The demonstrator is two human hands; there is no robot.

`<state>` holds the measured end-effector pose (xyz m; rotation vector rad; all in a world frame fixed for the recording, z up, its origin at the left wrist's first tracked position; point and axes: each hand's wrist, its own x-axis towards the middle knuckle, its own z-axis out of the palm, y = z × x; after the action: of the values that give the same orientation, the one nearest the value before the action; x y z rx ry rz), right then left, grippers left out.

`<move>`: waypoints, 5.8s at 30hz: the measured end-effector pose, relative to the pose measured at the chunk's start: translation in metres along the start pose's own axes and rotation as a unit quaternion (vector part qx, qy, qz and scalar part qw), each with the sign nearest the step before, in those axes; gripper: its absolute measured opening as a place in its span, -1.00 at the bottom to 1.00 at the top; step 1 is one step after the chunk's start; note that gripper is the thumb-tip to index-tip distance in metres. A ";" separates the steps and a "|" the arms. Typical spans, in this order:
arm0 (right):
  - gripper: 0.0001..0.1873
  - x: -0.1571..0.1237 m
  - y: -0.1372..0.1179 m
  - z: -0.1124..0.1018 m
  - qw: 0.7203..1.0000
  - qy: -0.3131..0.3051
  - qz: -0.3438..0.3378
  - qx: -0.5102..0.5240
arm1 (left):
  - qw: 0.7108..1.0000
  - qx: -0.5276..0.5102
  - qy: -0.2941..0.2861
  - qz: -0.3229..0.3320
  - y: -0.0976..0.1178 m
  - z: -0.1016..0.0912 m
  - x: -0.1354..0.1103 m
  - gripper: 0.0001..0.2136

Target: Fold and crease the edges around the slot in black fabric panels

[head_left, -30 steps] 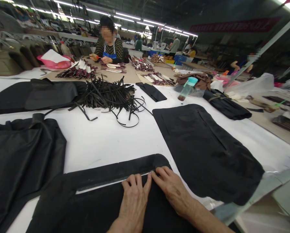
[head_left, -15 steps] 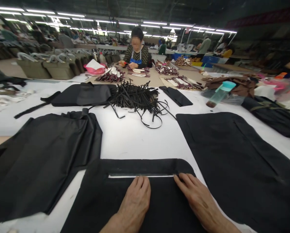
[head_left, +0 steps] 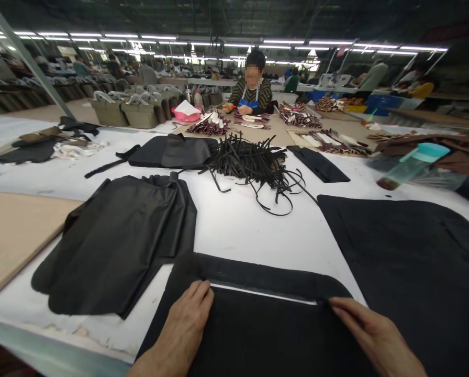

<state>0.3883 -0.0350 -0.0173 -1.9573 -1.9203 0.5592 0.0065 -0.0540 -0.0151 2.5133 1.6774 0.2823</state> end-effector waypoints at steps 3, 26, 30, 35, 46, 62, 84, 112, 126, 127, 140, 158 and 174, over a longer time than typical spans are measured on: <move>-0.68 0.002 -0.012 -0.007 0.998 0.025 0.051 -0.031 | 0.997 -0.066 0.028 -0.004 -0.007 -0.003 0.000 -0.62; -0.85 0.030 -0.193 0.115 0.894 0.009 -0.393 -0.213 | 0.988 -0.154 -0.015 -0.014 -0.026 -0.024 0.041 -0.68; -0.85 0.032 -0.195 0.113 0.891 0.007 -0.399 -0.217 | 0.989 -0.145 -0.021 0.001 -0.026 -0.020 0.041 -0.75; -0.89 0.044 -0.198 0.103 0.923 -0.052 -0.343 -0.165 | 0.992 -0.124 -0.017 0.014 -0.028 -0.011 0.041 -0.84; -0.97 0.041 -0.188 0.104 0.938 -0.047 -0.330 -0.096 | 0.994 -0.102 0.000 0.031 -0.030 0.003 0.041 -0.81; -0.86 0.027 -0.131 0.070 0.978 -0.034 -0.203 -0.046 | 0.994 -0.106 -0.014 0.028 -0.033 0.007 0.043 -0.78; -0.79 0.034 -0.153 0.068 0.974 -0.053 -0.089 -0.203 | 0.994 -0.017 -0.028 -0.100 -0.008 -0.009 0.057 -0.78; -0.77 0.057 -0.173 0.043 0.970 -0.149 0.001 -0.192 | 0.964 0.154 -0.026 0.216 -0.001 0.008 0.058 -0.48; -0.77 0.053 -0.164 0.048 0.975 -0.144 -0.022 -0.170 | 0.987 0.108 -0.006 0.120 -0.044 -0.009 0.028 -0.62; -0.78 0.053 -0.164 0.048 0.974 -0.145 -0.023 -0.170 | 0.991 0.099 -0.013 0.093 -0.039 -0.010 0.029 -0.62; -0.80 0.048 -0.156 0.044 0.981 -0.138 -0.077 -0.116 | 0.990 0.030 -0.016 0.139 0.046 0.021 0.052 -0.60; -0.91 0.023 -0.070 0.017 0.978 -0.056 -0.173 -0.105 | 0.983 0.107 0.087 0.121 0.042 0.044 0.046 -0.55; -0.82 0.042 -0.086 0.022 0.973 -0.111 -0.049 -0.195 | 0.970 0.203 0.043 0.123 0.063 0.029 0.047 -0.50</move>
<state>0.3027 0.0087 0.0051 -2.0842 -2.4049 0.4114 0.0867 -0.0343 -0.0269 3.0573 1.5865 0.0697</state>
